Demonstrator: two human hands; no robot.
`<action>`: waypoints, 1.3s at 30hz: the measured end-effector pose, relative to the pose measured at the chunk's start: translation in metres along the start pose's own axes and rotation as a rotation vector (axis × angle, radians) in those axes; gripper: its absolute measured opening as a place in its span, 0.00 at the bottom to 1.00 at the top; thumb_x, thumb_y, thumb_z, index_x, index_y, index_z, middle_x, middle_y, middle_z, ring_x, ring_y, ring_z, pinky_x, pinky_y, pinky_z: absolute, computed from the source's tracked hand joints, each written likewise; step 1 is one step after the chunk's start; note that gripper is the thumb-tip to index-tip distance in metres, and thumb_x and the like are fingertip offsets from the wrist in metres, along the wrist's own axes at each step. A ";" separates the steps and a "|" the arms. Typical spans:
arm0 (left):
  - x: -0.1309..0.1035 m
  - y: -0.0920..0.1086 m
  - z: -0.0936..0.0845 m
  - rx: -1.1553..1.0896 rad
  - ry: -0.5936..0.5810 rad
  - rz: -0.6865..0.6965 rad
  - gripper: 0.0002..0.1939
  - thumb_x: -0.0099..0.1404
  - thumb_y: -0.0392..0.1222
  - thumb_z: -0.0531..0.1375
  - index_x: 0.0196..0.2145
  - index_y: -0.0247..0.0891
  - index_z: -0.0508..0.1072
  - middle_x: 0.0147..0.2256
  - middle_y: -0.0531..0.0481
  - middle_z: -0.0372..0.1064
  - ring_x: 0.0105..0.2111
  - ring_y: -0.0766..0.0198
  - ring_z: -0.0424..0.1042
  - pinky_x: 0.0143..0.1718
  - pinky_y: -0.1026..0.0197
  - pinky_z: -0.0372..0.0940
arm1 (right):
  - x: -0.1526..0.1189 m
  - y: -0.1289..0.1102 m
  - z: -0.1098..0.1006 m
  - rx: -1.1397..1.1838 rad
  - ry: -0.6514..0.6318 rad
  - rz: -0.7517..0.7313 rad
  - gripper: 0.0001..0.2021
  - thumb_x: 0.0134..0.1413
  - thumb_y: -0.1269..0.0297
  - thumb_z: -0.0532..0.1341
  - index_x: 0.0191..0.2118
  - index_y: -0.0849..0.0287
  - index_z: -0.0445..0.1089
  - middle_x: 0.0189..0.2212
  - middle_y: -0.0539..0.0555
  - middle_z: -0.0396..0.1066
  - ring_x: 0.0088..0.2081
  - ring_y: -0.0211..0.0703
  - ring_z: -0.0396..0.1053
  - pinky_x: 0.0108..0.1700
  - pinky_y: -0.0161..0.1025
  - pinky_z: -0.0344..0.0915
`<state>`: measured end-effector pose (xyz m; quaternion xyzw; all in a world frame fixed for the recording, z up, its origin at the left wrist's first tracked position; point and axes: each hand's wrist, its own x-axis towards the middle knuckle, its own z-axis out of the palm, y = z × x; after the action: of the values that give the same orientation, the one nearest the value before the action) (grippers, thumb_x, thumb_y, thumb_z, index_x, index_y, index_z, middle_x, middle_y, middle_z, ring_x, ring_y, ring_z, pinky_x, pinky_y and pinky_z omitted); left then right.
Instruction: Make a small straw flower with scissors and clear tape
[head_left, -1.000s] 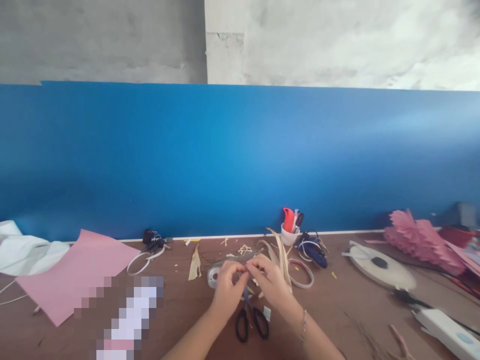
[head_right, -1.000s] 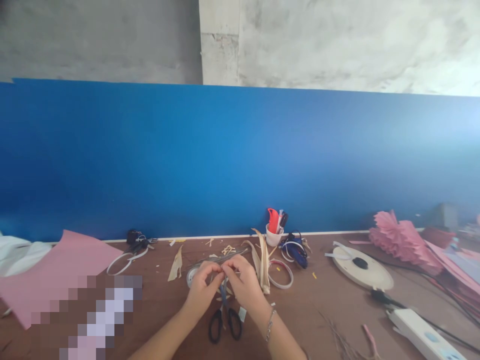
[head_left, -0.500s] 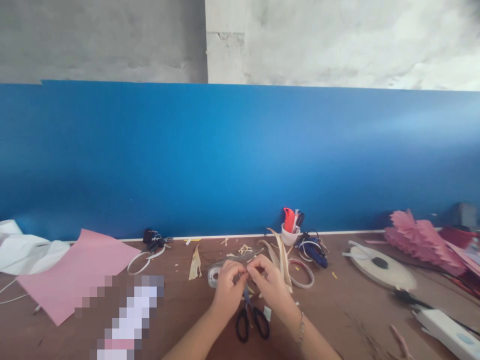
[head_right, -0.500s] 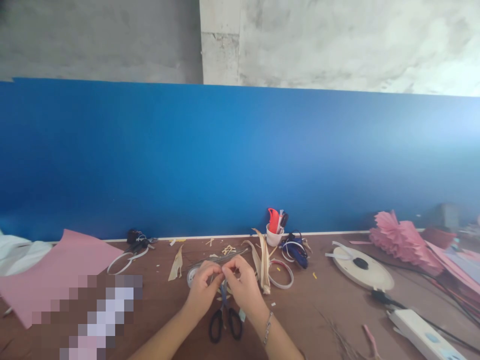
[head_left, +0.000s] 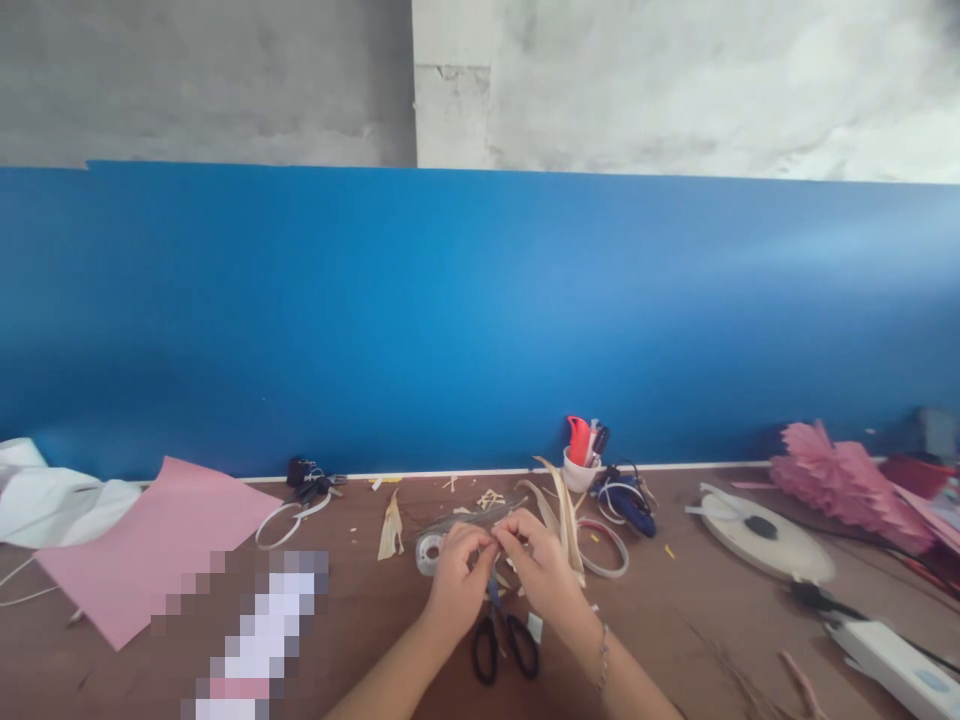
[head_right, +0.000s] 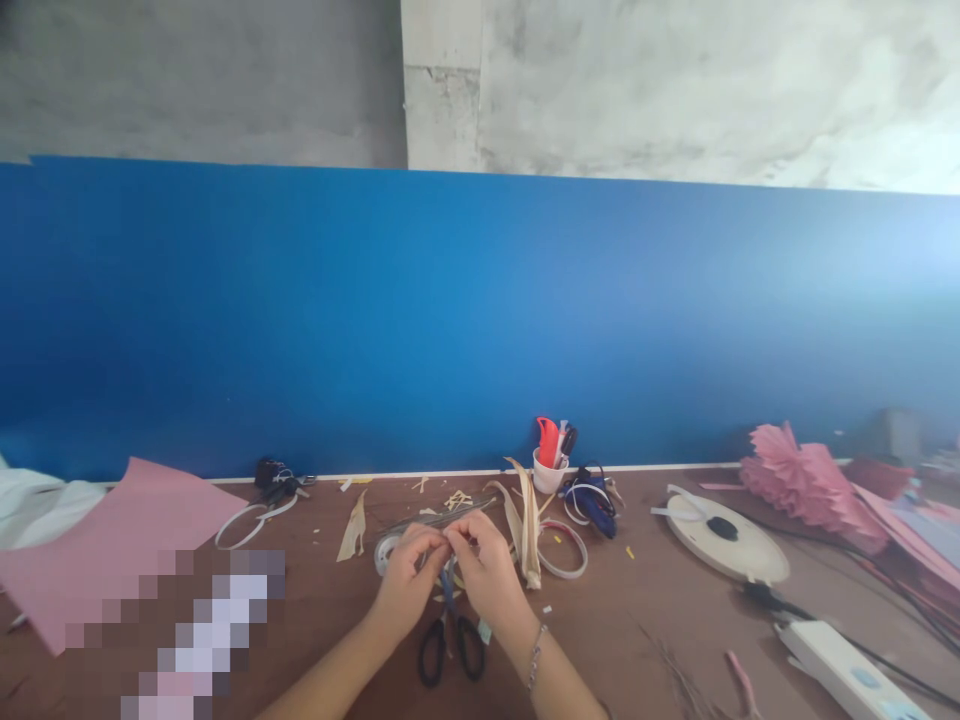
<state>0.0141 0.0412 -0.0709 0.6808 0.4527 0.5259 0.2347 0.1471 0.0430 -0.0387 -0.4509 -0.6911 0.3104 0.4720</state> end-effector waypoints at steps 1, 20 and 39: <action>0.000 0.000 0.000 -0.005 0.010 -0.009 0.11 0.62 0.41 0.55 0.23 0.39 0.71 0.27 0.49 0.71 0.32 0.60 0.67 0.35 0.59 0.61 | 0.000 0.002 0.000 0.016 -0.006 0.012 0.12 0.56 0.59 0.54 0.27 0.58 0.68 0.28 0.51 0.67 0.32 0.42 0.66 0.35 0.37 0.63; 0.001 0.001 -0.001 -0.003 0.026 -0.001 0.13 0.61 0.43 0.56 0.21 0.39 0.71 0.24 0.50 0.69 0.30 0.60 0.67 0.33 0.60 0.62 | 0.002 0.002 -0.004 -0.009 0.051 0.033 0.08 0.47 0.62 0.59 0.22 0.58 0.67 0.26 0.51 0.67 0.31 0.42 0.66 0.35 0.37 0.63; -0.001 0.000 0.002 -0.039 0.057 -0.026 0.06 0.58 0.41 0.59 0.26 0.38 0.72 0.27 0.50 0.70 0.31 0.61 0.68 0.34 0.60 0.63 | 0.003 0.006 -0.002 0.051 0.010 0.010 0.12 0.54 0.60 0.56 0.23 0.59 0.66 0.29 0.52 0.66 0.33 0.42 0.66 0.35 0.37 0.62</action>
<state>0.0156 0.0407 -0.0717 0.6549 0.4575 0.5507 0.2420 0.1500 0.0477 -0.0419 -0.4437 -0.6782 0.3281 0.4853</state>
